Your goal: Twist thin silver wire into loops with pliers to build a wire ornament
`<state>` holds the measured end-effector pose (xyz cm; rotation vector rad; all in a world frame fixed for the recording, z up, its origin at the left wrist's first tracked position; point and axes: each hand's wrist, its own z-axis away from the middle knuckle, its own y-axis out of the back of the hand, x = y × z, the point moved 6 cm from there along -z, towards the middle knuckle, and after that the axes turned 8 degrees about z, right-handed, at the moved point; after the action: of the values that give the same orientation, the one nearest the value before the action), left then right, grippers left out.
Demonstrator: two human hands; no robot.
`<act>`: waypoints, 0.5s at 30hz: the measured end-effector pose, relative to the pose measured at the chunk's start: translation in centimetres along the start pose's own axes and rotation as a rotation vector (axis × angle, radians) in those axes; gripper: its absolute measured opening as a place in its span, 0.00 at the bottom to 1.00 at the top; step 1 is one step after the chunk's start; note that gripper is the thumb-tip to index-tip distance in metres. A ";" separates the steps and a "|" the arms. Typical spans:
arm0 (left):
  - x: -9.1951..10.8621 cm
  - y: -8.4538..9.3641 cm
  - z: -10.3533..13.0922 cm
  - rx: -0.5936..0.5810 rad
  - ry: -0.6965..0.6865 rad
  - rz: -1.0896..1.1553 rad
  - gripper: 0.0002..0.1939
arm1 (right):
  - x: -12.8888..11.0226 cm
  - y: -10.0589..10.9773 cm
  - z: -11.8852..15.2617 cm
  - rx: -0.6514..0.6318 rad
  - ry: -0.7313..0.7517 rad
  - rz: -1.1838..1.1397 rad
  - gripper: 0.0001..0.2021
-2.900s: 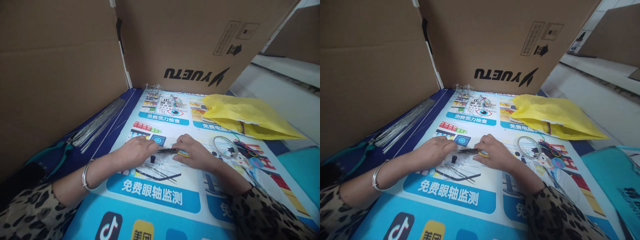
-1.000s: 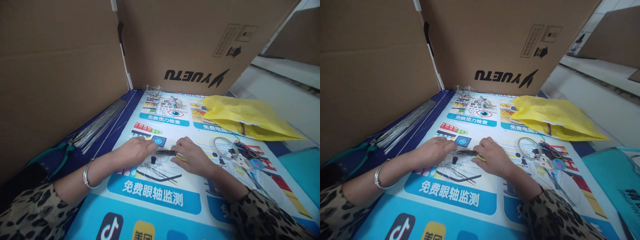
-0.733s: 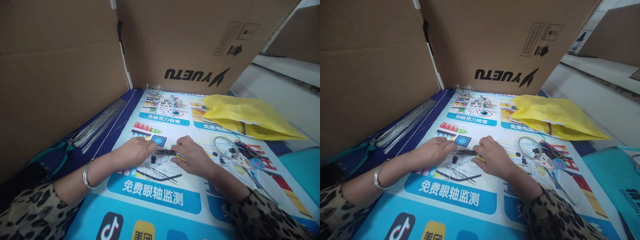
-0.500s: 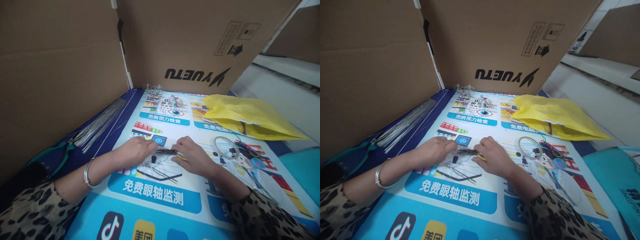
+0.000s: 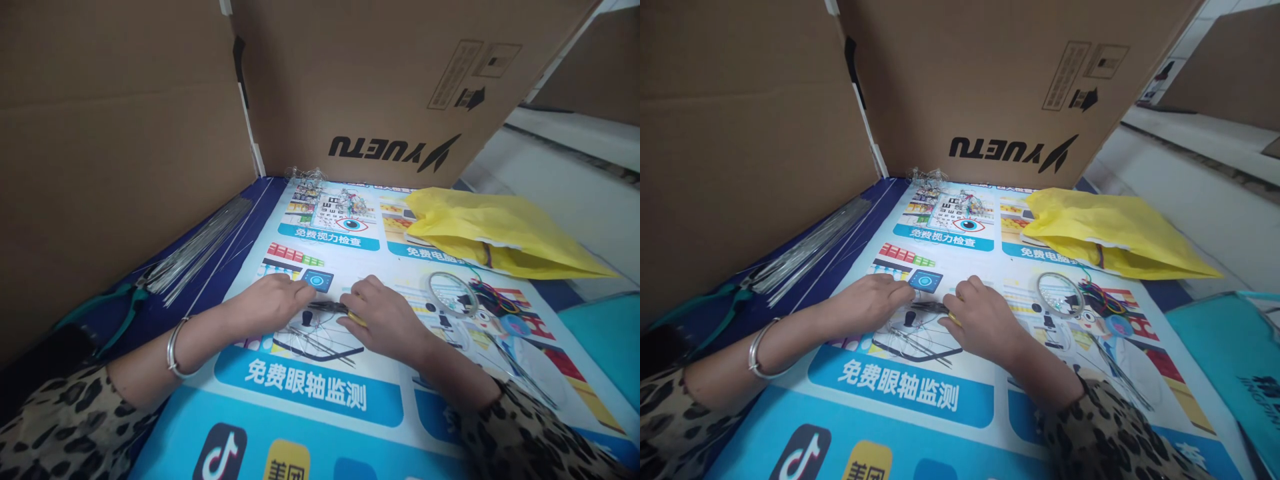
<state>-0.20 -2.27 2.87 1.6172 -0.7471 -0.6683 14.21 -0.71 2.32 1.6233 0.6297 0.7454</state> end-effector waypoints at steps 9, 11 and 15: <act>0.3 0.3 0.0 -0.010 0.001 0.007 0.11 | -0.6 0.7 -0.1 0.003 -0.023 0.052 0.12; 0.4 0.3 0.0 -0.017 0.001 0.004 0.12 | -0.7 0.7 -0.1 -0.002 -0.019 0.056 0.12; 0.3 0.4 0.0 -0.016 -0.005 -0.001 0.12 | -0.5 0.7 -0.1 -0.008 -0.012 0.047 0.12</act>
<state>-0.02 -2.57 3.27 1.6018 -0.7431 -0.6779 13.79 -1.19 2.96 1.6392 0.5814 0.7712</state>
